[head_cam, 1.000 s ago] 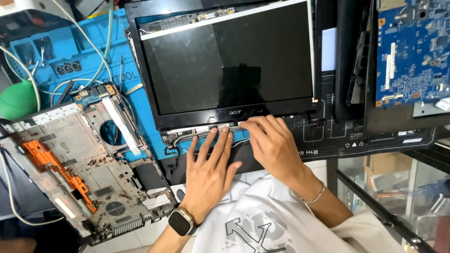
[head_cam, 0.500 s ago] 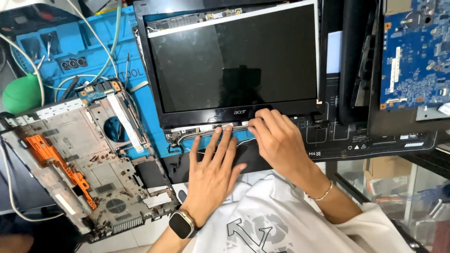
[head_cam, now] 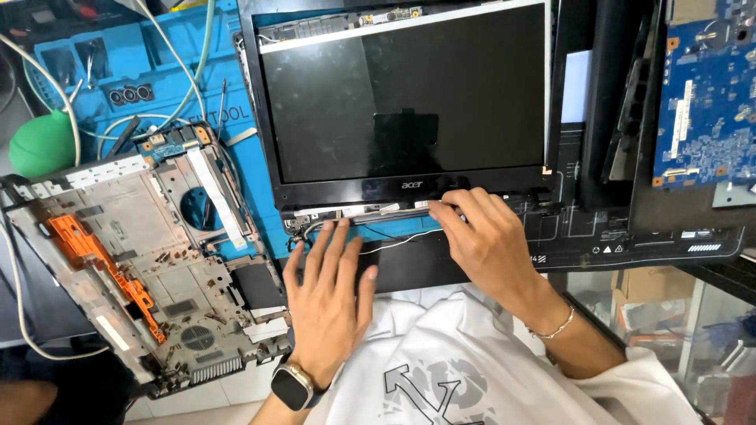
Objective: Removing the bezel and inspecting the screen of a laptop.
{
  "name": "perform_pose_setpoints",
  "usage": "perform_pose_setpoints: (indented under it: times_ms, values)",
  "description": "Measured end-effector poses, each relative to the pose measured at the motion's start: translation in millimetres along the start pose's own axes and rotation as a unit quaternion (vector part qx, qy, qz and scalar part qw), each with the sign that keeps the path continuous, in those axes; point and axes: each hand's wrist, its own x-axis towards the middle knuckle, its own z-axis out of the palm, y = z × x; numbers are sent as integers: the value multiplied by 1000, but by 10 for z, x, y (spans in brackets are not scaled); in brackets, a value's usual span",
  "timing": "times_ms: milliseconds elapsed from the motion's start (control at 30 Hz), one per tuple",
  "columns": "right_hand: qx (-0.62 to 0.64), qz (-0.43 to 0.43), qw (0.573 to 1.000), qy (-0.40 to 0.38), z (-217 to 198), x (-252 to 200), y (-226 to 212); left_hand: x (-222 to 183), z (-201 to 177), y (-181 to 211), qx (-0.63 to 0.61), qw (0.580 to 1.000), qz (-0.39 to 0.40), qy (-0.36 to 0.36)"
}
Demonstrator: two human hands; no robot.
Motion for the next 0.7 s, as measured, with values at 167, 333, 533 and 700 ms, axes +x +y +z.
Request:
perform_pose_setpoints:
  times_ms: [167,333,533,700]
  values:
    - [-14,-14,1000,0,44,57,-35,-53,21,-119,18,999,-29,11]
    - [-38,-24,999,-20,42,108,-41,-32,42,-156,33,999,-25,12]
    - [-29,-30,999,-23,55,103,0,-7,30,-179,31,999,-29,-7]
    - [-9,-52,999,-8,66,50,67,41,-31,-137,100,995,6,-19]
